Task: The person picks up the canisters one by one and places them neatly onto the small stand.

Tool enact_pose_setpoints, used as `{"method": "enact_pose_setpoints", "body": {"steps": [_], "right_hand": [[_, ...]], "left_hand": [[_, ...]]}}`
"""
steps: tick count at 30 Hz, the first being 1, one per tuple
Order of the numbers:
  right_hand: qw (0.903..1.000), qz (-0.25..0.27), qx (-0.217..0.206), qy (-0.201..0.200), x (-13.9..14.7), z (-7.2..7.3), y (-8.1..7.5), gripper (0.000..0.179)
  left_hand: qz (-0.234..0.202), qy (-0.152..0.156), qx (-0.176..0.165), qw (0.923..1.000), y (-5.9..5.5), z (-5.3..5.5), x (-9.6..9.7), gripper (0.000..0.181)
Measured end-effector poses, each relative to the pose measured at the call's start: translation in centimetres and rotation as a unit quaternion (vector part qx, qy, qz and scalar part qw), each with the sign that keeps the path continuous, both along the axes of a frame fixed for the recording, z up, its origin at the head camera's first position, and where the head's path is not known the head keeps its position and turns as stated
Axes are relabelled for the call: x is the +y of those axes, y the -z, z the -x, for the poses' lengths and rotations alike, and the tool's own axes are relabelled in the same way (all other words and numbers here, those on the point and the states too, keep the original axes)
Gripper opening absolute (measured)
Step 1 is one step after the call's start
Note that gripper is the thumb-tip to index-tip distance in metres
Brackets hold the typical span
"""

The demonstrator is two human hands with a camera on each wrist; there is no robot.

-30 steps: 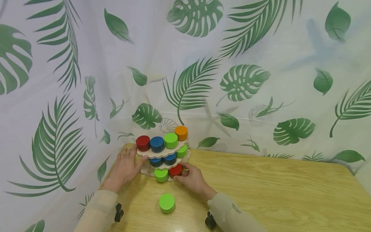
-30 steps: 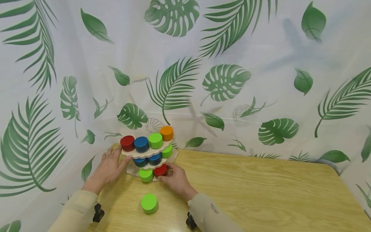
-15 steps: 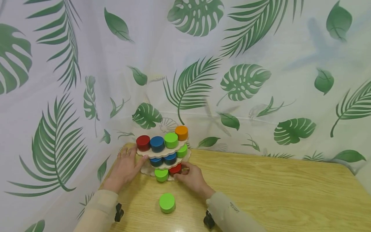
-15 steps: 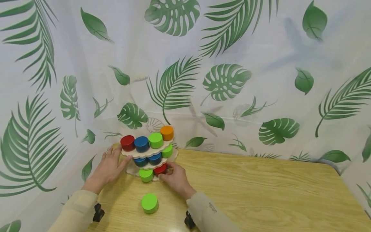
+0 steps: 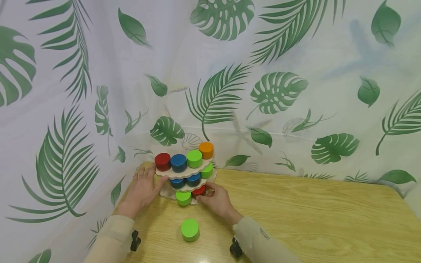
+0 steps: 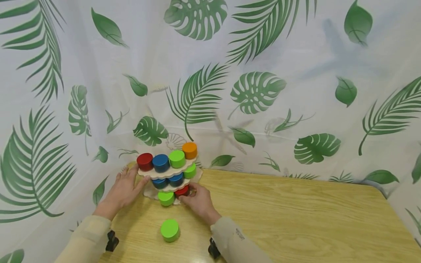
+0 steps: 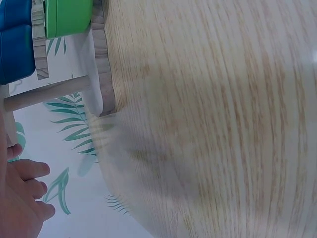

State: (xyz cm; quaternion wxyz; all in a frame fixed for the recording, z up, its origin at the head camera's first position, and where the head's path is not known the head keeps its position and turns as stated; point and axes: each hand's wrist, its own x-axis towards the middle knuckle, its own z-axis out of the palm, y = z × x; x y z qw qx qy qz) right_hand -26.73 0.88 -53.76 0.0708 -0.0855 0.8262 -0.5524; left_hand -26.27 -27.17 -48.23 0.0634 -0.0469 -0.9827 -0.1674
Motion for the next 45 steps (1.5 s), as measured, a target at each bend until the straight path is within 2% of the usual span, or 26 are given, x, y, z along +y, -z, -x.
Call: {"method": "enact_pose_setpoints", "body": {"steps": [10,25,30,39,45], "right_hand": [[1.0,-0.003,-0.001,0.002,0.1,0.1,0.1,0.058],[0.9999,-0.013,0.007,0.003,0.2,0.2,0.4,0.058],[0.9999,-0.016,0.004,0.0,0.7,-0.2,0.3,0.06],[0.9983,-0.042,0.018,-0.037,2.8,-1.4,-0.2,0.058],[0.995,-0.056,0.021,-0.081,3.7,-2.1,-0.8,0.05]], "left_hand": [[-0.002,0.001,-0.005,1.0,-0.3,0.0,0.2,0.085],[-0.004,-0.001,-0.011,0.9999,0.0,0.1,0.1,0.086],[-0.006,0.002,-0.01,0.9999,-0.2,0.0,0.1,0.085],[-0.008,0.004,-0.013,0.9999,-0.1,0.1,0.1,0.087],[-0.011,0.004,-0.014,0.9998,-0.1,0.1,0.1,0.087]]}}
